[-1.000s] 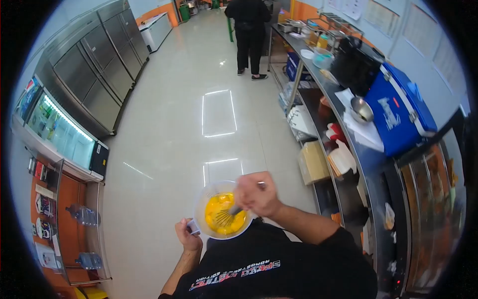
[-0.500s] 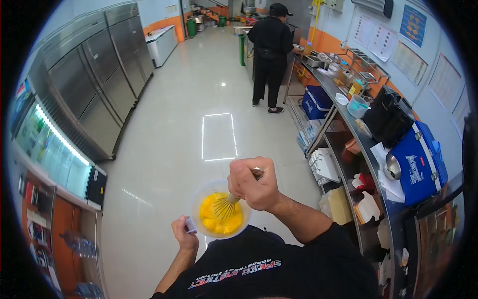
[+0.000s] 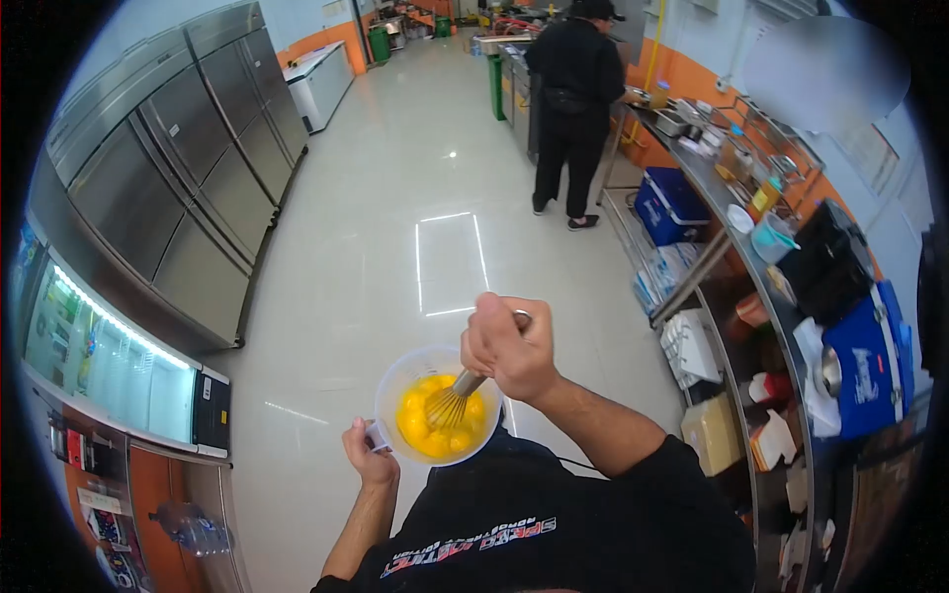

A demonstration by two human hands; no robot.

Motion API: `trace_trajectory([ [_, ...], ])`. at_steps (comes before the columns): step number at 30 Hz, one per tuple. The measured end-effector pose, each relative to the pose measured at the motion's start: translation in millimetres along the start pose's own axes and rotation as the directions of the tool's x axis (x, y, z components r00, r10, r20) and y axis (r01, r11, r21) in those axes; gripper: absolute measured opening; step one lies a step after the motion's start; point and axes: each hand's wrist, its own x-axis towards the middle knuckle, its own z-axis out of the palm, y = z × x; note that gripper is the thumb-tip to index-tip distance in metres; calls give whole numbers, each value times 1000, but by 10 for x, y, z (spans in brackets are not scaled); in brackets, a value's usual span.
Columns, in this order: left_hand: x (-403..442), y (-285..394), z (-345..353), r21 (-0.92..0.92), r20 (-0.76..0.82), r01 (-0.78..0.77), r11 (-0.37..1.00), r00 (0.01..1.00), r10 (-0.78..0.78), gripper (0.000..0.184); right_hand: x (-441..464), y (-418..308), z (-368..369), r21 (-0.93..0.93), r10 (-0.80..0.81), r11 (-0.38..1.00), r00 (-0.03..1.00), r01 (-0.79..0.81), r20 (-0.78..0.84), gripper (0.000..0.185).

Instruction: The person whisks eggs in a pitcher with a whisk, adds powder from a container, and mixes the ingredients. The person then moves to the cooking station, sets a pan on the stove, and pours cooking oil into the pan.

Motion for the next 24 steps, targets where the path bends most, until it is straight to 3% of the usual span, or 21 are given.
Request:
trace_trajectory([
  [2, 351, 88, 186, 0, 42, -19, 1000, 999, 19, 31, 422, 177, -112, -15, -42, 999, 999, 42, 12, 50],
  [4, 712, 179, 328, 16, 106, -42, 999, 994, 40, 30, 875, 355, -221, -361, -68, 929, 995, 89, 71, 50],
  [5, 913, 172, 416, -14, 87, -25, 1000, 996, 26, 31, 1137, 404, -279, -350, -84, 931, 993, 108, 84, 50],
  [6, 1110, 142, 500, -41, 66, -5, 999, 998, 7, 32, 1344, 484, -326, -187, 11, 982, 997, 4, 81, 49],
  [7, 1305, 63, 636, -34, -100, -68, 997, 993, 64, 35, 1542, 549, -355, -15, 116, 993, 989, -115, 90, 48],
  [8, 1504, 77, 693, -20, -104, -67, 998, 992, 65, 35, 1763, 589, -400, -2, 119, 993, 989, -120, 85, 48],
  [10, 1776, 131, 752, -18, 29, -45, 999, 999, 46, 39, 2119, 618, -469, -108, -56, 992, 991, 69, 120, 48],
  [14, 2497, -41, 905, 2, 15, -49, 999, 999, 49, 41, 2812, 844, -678, -312, 54, 950, 986, -2, 159, 48],
  [16, 2853, -105, 1031, -24, 125, 17, 1000, 992, -14, 42, 3149, 1042, -815, 29, 150, 988, 988, -149, -30, 50],
  [18, 3191, -189, 1207, -9, 118, 30, 1000, 993, -29, 42, 3398, 1098, -923, 51, 104, 994, 993, -101, -49, 51],
  [20, 3563, -252, 1425, -11, 126, 71, 997, 990, -69, 42, 3640, 1175, -1030, -164, 6, 986, 1000, -8, -9, 51],
  [21, 3730, -280, 1541, 26, 107, 78, 997, 991, -81, 43, 3784, 1265, -1089, -152, 75, 985, 996, -80, -39, 50],
  [22, 3935, -346, 1657, 20, 128, 94, 995, 987, -96, 43, 3944, 1331, -1145, -169, 64, 983, 996, -73, -57, 50],
  [24, 4332, -430, 1843, 37, 103, 97, 995, 990, -100, 49, 4236, 1435, -1227, -14, -11, 1000, 978, 8, -211, 50],
])
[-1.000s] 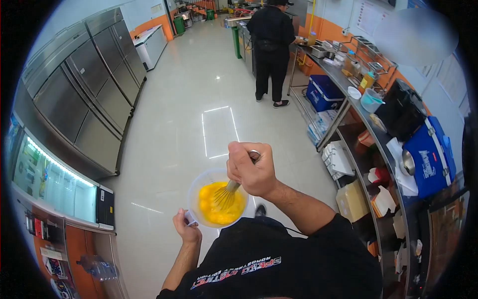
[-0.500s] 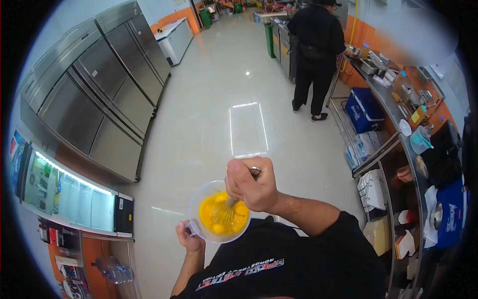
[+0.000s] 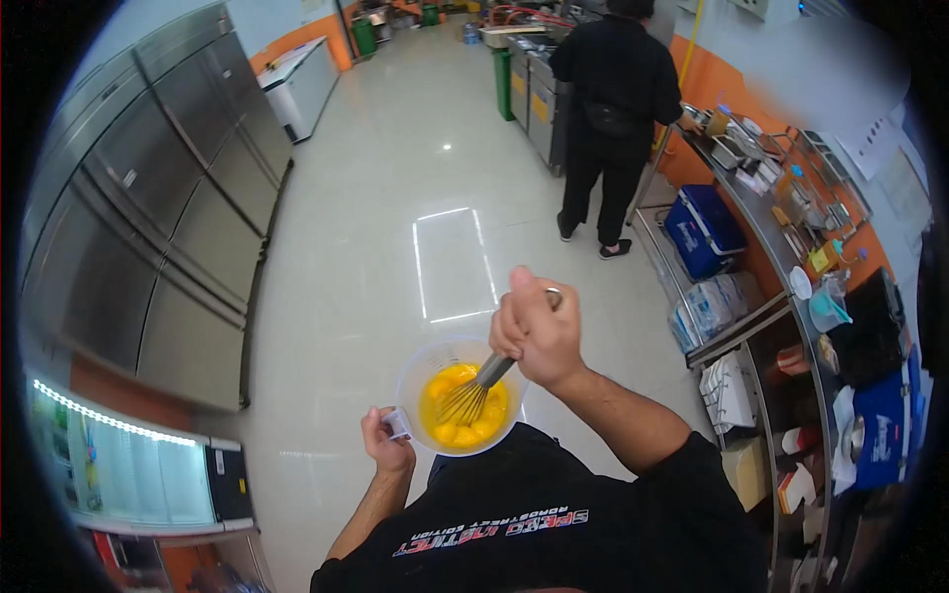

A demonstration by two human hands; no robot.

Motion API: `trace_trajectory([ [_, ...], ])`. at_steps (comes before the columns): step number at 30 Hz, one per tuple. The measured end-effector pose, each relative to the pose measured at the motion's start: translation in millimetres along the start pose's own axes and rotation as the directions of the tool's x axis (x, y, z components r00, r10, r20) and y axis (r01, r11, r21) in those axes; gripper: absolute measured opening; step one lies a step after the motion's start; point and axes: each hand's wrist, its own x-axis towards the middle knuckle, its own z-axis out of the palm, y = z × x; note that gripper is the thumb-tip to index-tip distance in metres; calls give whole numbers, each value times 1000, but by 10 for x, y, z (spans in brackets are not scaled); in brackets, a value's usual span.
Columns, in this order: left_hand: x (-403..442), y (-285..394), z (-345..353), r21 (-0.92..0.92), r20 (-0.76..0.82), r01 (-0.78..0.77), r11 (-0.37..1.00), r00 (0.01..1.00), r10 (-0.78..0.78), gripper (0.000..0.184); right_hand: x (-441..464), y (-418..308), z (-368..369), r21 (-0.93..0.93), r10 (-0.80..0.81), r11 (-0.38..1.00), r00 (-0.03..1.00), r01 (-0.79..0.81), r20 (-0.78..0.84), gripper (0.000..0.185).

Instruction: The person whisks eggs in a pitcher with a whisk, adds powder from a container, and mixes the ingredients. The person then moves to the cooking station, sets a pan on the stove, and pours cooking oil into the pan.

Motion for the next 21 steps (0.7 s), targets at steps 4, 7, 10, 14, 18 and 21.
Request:
trace_trajectory([
  [4, 798, 45, 291, 27, 88, 108, 994, 990, -110, 48, 479, 49, 94, -298, -172, 941, 985, 158, -21, 54],
  [7, 1365, 23, 472, 35, 347, 212, 977, 914, -211, 40, 811, 185, 101, -295, -116, 953, 981, 65, -157, 53],
  [10, 1947, -80, 640, 57, 497, 259, 964, 830, -253, 40, 1008, 176, 124, -285, -311, 927, 924, 244, -220, 50],
  [14, 2137, -103, 1251, 155, 434, 267, 951, 847, -309, 47, 1121, 169, -73, -426, -363, 883, 863, 197, -353, 51],
  [18, 2344, -308, 1680, 242, 569, 324, 915, 716, -404, 46, 1082, -27, -221, -517, -516, 811, 750, 273, -414, 51],
  [21, 2351, -655, 1917, 275, 625, 386, 881, 624, -469, 42, 1025, -90, -494, -552, -490, 820, 684, 152, -540, 54],
])
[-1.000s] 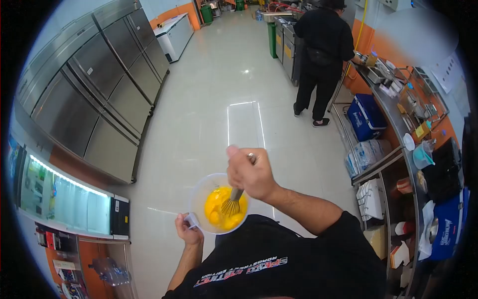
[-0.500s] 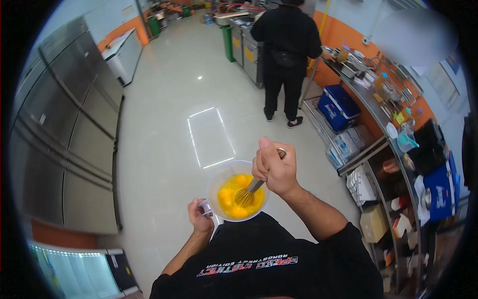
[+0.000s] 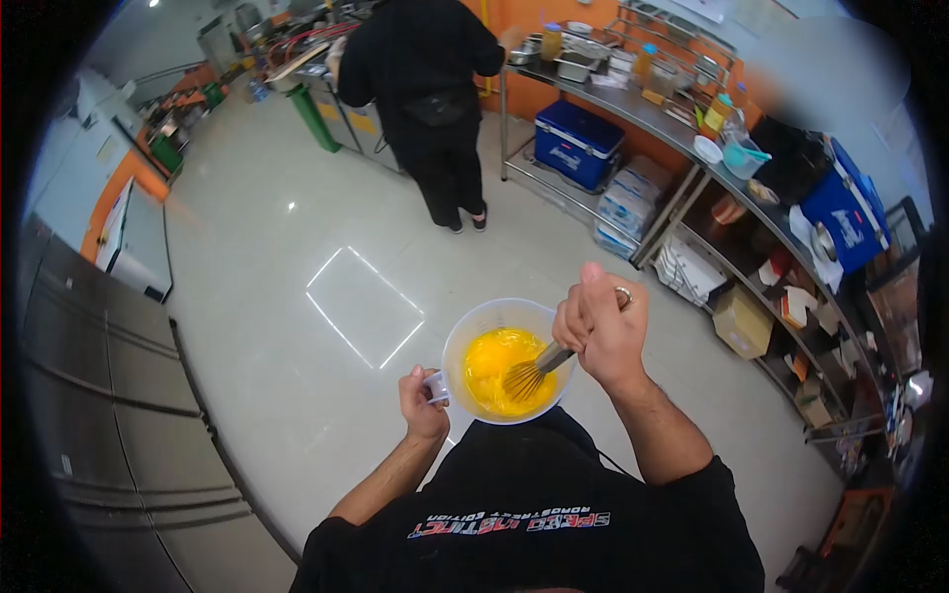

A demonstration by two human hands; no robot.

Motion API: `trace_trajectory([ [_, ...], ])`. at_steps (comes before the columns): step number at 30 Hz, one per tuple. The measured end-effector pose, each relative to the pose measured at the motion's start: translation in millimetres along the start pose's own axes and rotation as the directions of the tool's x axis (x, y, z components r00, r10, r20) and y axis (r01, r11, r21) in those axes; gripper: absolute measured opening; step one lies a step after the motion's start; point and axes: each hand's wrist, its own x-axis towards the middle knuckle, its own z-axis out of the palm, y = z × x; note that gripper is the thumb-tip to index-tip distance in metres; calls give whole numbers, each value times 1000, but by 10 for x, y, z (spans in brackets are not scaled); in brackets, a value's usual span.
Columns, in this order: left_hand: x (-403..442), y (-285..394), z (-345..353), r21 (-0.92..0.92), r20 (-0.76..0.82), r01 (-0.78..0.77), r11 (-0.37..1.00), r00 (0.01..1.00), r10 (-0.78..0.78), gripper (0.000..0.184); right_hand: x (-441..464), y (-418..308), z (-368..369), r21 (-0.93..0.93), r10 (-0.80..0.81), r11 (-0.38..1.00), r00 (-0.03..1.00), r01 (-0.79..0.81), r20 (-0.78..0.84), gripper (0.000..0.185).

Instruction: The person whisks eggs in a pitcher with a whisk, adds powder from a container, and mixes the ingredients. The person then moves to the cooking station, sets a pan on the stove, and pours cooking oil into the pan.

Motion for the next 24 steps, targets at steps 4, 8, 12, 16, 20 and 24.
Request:
trace_trajectory([
  [4, 390, -127, 490, 39, 79, 55, 998, 995, -58, 44, 203, -108, -416, 171, -117, 976, 986, 137, -118, 51],
  [8, 787, -424, 1057, 34, 120, 47, 998, 991, -51, 44, 607, -152, -924, 35, -168, 984, 976, 175, -140, 51],
  [12, 1195, -738, 1656, 15, 291, 20, 1000, 956, -24, 33, 1029, -373, -1418, 83, -211, 968, 950, 235, -230, 51],
  [16, 1510, -1052, 2269, 40, 335, 73, 997, 939, -82, 35, 1436, -439, -2037, -67, -225, 974, 961, 217, -161, 50],
  [20, 1744, -1223, 2901, 187, 404, 1, 982, 911, -78, 42, 1765, -432, -2490, 14, -249, 965, 934, 261, -255, 49],
  [24, 2049, -1575, 3388, 183, 314, 136, 974, 930, -189, 43, 2068, -354, -2933, -80, -254, 967, 925, 241, -284, 49],
])
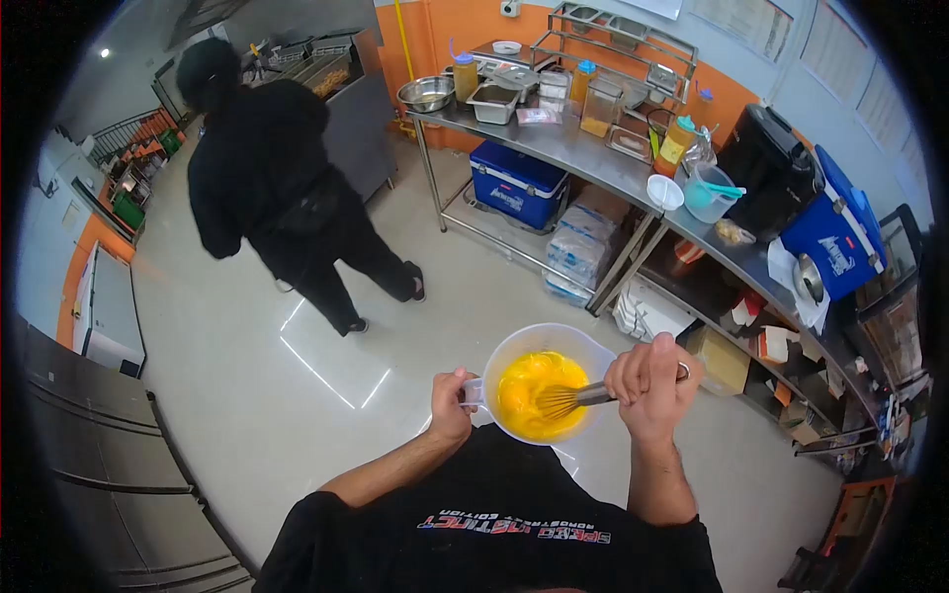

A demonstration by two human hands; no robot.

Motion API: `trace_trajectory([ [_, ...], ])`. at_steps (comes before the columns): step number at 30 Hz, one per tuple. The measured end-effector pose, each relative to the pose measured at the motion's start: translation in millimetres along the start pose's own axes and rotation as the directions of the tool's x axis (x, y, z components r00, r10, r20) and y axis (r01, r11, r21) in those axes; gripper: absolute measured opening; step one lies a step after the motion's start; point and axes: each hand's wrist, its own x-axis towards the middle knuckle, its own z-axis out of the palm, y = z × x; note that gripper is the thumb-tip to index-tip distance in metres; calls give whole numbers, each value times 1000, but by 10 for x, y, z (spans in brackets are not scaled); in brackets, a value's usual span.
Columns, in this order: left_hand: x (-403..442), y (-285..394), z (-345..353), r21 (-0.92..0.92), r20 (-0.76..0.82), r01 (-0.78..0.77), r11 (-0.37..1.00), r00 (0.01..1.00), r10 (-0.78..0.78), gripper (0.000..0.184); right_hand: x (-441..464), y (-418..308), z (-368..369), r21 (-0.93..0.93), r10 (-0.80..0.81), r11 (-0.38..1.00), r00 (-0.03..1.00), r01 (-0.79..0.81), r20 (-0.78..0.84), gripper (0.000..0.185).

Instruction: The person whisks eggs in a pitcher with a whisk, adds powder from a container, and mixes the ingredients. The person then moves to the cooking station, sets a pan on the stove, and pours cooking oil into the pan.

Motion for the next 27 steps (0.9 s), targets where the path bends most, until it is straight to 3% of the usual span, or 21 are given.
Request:
trace_trajectory([
  [1, 150, -20, 66, -4, 1, 0, 1000, 1000, 0, 43, 97, 57, -48, -4, -1, 1000, 1000, 1, 2, 49],
  [3, 486, -69, 185, 90, 125, -3, 996, 992, -9, 44, 327, 183, -122, 139, -95, 983, 979, 120, -178, 49],
  [4, 645, -100, 275, 81, 114, -7, 997, 993, -2, 44, 439, 241, -194, 140, -91, 983, 982, 115, -164, 49],
  [6, 1010, -173, 491, 26, 105, 50, 998, 993, -52, 46, 714, 380, -389, -98, -170, 982, 984, 163, -63, 48],
  [7, 1210, -206, 572, 20, 96, 42, 999, 994, -44, 46, 902, 467, -454, -94, -169, 982, 984, 163, -50, 48],
  [9, 1651, -276, 756, 64, 182, 38, 997, 982, -49, 47, 1306, 646, -563, 68, -50, 995, 969, 68, -244, 48],
  [11, 2101, -351, 955, 26, 162, 56, 998, 985, -60, 47, 1670, 758, -615, 64, -98, 991, 967, 116, -236, 48],
  [13, 2596, -353, 1177, 66, 297, 43, 997, 953, -61, 46, 2076, 857, -687, -164, -178, 975, 969, 150, -173, 47],
  [15, 3017, -259, 1440, 32, 347, 136, 990, 928, -139, 48, 2533, 1000, -739, -185, -104, 981, 971, 63, -217, 47],
  [17, 3435, -185, 1705, 141, 495, 35, 989, 863, -101, 49, 2924, 1049, -780, -100, -100, 993, 932, 69, -349, 46],
  [19, 3819, -202, 1983, 154, 570, 34, 987, 813, -117, 51, 3177, 1094, -916, -161, -195, 976, 909, 144, -368, 45],
  [21, 4165, -277, 2244, 121, 590, 93, 988, 794, -147, 49, 3367, 1219, -1066, -399, -295, 903, 904, 157, -310, 46],
  [23, 4430, -296, 2544, 143, 619, 120, 982, 764, -184, 48, 3623, 1174, -1125, -404, -288, 905, 892, 134, -348, 45],
  [25, 4687, -381, 2765, 167, 515, 181, 969, 822, -242, 48, 3840, 1179, -1252, -186, -275, 960, 820, 208, -502, 44],
  [27, 4984, -496, 2952, 198, 571, 141, 970, 788, -231, 49, 3978, 1199, -1413, -208, -318, 948, 773, 242, -549, 45],
])
